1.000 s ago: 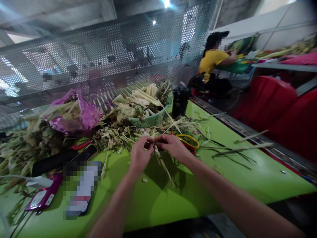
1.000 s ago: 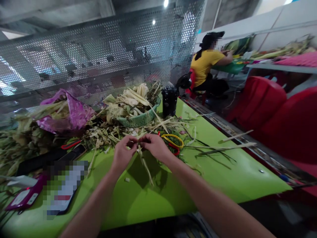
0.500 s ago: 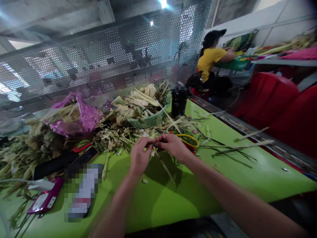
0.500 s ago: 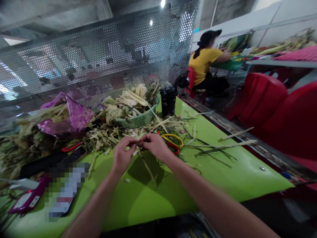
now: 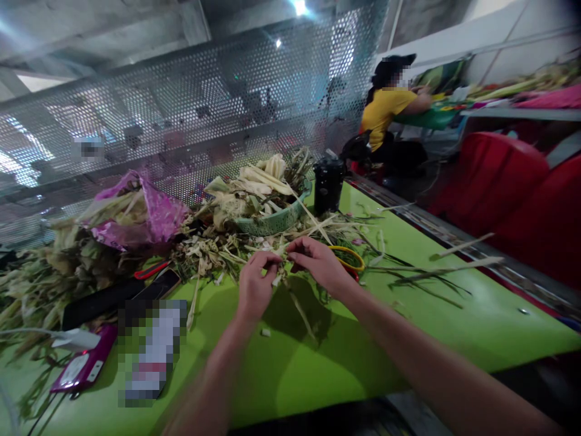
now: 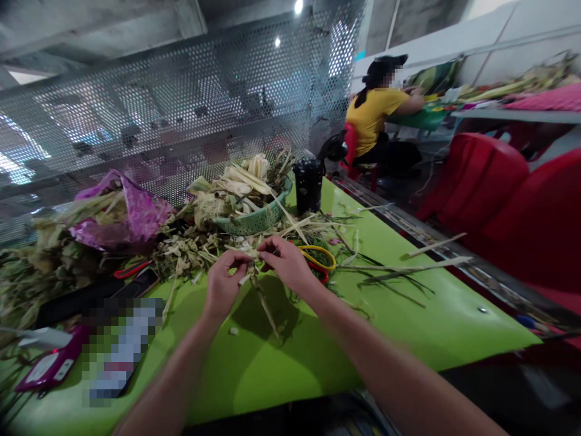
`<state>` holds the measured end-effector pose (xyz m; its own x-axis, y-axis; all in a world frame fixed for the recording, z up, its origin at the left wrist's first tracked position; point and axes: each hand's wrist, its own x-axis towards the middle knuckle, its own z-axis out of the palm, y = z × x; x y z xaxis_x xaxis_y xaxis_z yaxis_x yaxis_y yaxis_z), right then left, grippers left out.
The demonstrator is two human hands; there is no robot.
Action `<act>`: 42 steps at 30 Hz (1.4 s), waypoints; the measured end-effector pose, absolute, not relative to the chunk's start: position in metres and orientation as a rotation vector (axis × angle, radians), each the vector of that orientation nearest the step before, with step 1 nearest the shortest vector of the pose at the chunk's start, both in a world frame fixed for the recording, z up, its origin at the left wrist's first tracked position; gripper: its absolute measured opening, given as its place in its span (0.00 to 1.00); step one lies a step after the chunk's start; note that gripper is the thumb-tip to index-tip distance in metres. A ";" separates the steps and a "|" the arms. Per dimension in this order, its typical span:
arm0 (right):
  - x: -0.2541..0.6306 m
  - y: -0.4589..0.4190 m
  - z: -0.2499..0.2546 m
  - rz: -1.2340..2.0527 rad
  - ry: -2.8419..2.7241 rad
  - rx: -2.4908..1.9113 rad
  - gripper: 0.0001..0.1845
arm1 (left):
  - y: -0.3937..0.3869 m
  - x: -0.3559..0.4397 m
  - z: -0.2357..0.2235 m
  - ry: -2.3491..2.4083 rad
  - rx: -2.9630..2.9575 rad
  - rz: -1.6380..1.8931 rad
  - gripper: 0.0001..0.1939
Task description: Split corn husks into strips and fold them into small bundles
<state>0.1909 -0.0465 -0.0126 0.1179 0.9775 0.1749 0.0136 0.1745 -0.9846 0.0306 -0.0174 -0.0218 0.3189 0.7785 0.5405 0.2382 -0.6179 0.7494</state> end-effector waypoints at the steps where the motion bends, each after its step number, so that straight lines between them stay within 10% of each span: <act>1: 0.191 -0.047 -0.011 1.012 -1.211 -1.138 0.08 | -0.017 0.030 -0.022 0.893 2.037 1.285 0.09; 42: 0.190 -0.050 -0.010 0.787 -1.529 -1.367 0.14 | -0.011 0.033 -0.022 0.901 1.314 1.174 0.07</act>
<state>0.1904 -0.0501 -0.0097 0.0281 0.9772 0.2103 0.3964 0.1823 -0.8998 0.0334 -0.0114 -0.0215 0.2190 0.9667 0.1323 -0.1221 -0.1074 0.9867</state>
